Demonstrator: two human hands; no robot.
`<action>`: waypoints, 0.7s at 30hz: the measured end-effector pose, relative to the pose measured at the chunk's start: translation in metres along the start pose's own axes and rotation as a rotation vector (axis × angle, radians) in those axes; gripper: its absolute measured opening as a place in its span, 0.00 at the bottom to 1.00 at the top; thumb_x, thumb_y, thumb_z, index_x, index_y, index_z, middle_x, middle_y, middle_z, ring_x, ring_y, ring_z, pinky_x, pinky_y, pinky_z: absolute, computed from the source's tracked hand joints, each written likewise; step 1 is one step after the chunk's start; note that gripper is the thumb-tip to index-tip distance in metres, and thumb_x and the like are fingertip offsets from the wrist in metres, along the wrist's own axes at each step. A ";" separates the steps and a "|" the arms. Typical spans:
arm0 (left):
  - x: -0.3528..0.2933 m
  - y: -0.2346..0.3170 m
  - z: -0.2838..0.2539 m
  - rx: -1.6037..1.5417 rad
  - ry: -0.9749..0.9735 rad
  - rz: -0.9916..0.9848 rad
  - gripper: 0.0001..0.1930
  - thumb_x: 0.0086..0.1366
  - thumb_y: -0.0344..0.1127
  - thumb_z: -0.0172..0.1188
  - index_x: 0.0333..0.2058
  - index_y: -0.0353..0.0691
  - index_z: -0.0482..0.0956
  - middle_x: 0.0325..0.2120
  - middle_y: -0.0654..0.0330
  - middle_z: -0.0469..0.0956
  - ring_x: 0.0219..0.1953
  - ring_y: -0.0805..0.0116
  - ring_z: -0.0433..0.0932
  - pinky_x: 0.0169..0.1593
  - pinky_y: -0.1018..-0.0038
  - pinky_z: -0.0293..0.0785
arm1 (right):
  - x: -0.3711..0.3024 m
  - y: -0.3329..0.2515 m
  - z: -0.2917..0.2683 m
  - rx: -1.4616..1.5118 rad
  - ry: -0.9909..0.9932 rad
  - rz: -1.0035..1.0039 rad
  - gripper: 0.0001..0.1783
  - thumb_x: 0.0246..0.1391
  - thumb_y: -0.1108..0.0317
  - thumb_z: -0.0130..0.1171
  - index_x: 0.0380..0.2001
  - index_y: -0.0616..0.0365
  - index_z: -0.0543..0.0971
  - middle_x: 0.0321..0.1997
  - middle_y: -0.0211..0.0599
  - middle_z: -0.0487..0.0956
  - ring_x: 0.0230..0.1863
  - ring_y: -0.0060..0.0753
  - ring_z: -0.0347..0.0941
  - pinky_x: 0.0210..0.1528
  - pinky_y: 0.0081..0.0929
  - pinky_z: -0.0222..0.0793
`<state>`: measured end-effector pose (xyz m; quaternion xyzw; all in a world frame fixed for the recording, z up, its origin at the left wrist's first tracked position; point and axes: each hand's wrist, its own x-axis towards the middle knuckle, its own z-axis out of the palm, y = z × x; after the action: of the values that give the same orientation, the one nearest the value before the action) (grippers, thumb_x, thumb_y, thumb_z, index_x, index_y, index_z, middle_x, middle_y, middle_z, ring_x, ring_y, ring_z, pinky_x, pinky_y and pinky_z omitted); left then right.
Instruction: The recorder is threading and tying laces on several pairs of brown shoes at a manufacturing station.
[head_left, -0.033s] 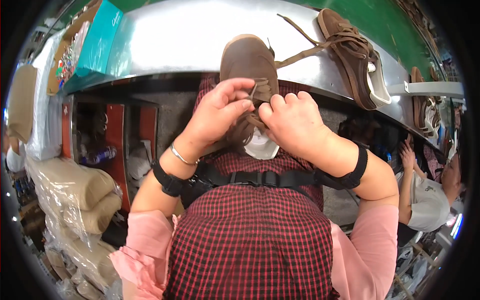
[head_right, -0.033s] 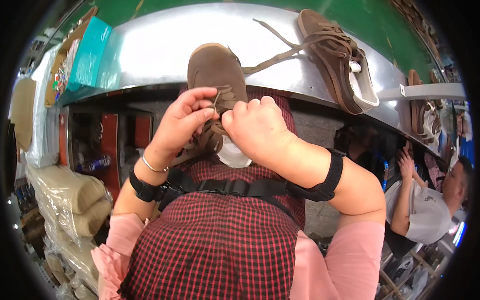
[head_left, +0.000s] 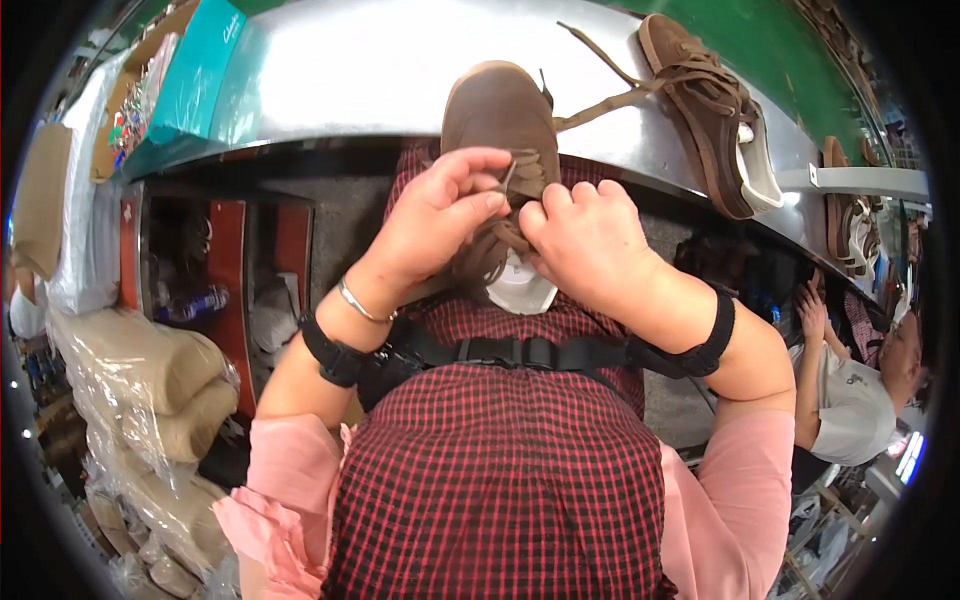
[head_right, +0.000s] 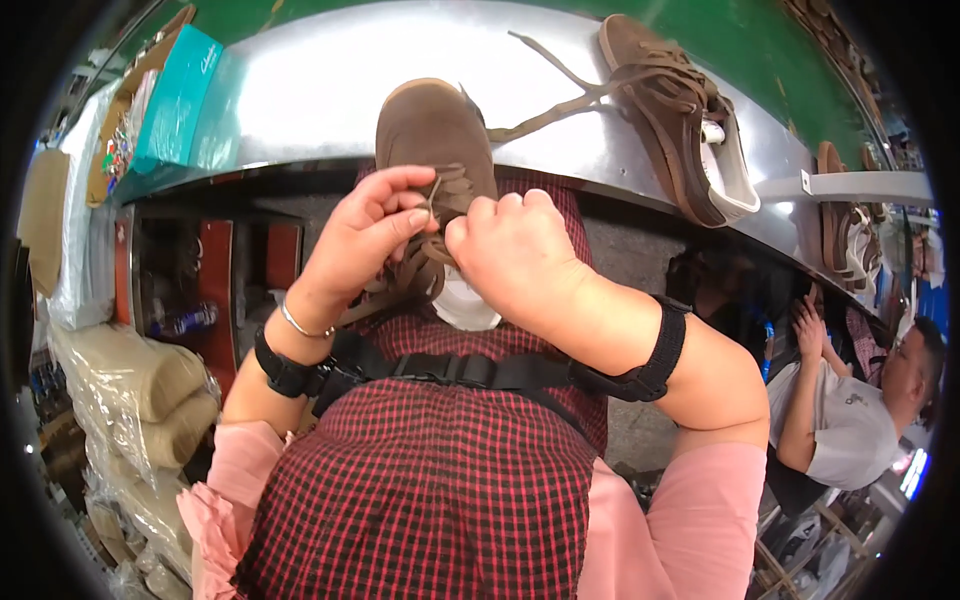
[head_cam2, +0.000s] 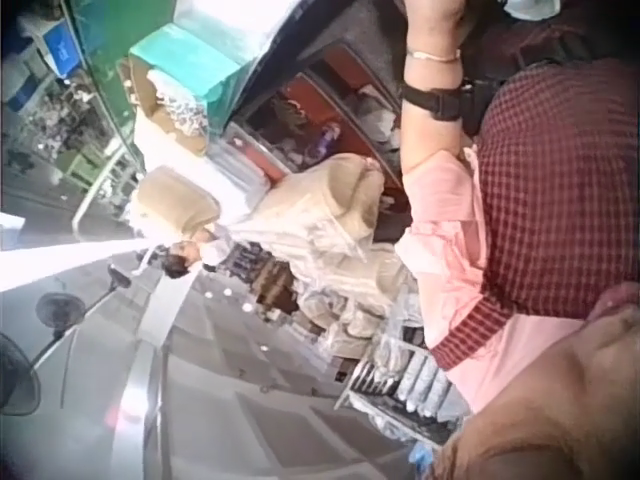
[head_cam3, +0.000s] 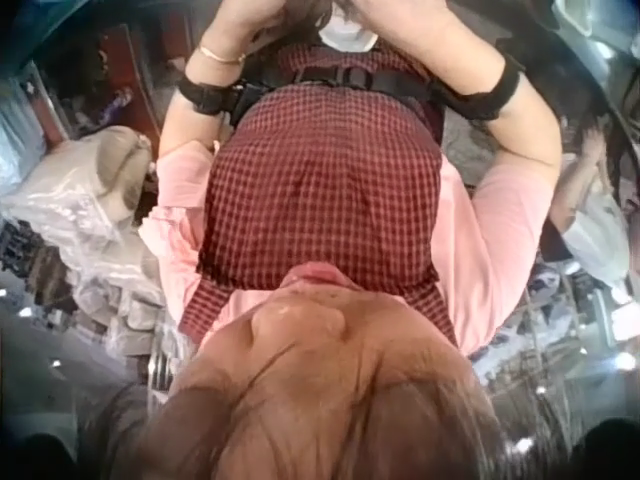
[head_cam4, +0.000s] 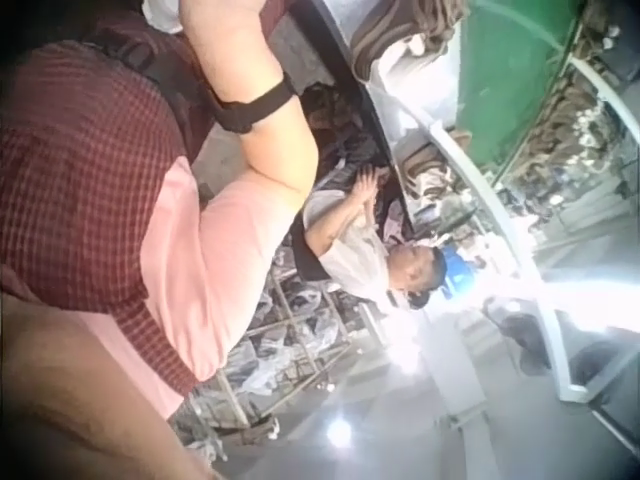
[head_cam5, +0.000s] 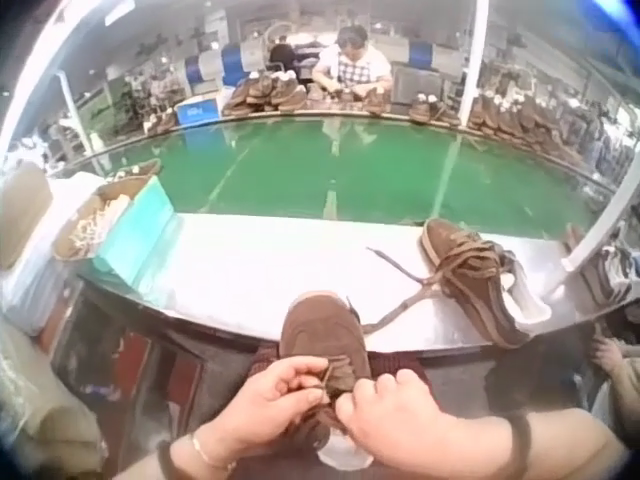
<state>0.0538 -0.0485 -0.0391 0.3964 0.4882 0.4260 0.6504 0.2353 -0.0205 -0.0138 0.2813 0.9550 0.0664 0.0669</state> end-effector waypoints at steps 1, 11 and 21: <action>0.001 0.000 -0.001 0.007 -0.022 0.012 0.19 0.61 0.25 0.54 0.52 0.37 0.68 0.31 0.65 0.76 0.22 0.86 0.64 0.25 0.88 0.62 | -0.001 -0.003 0.001 0.001 0.003 0.045 0.05 0.41 0.64 0.57 0.25 0.49 0.77 0.24 0.28 0.75 0.28 0.30 0.74 0.29 0.29 0.64; 0.002 -0.001 -0.001 0.047 -0.029 0.043 0.14 0.61 0.26 0.54 0.47 0.37 0.73 0.31 0.65 0.76 0.23 0.85 0.65 0.28 0.88 0.64 | -0.015 0.001 0.025 0.477 0.196 0.159 0.09 0.39 0.71 0.58 0.29 0.53 0.73 0.28 0.37 0.70 0.27 0.39 0.74 0.27 0.36 0.71; 0.000 0.002 0.015 0.845 0.035 0.587 0.05 0.57 0.27 0.55 0.33 0.37 0.78 0.29 0.54 0.76 0.34 0.54 0.76 0.39 0.67 0.73 | -0.021 0.000 0.043 0.462 0.585 0.055 0.14 0.32 0.74 0.60 0.30 0.54 0.76 0.30 0.36 0.70 0.24 0.36 0.71 0.24 0.28 0.71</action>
<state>0.0685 -0.0494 -0.0343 0.7380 0.4966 0.3626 0.2780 0.2597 -0.0284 -0.0541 0.2838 0.9155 -0.0717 -0.2761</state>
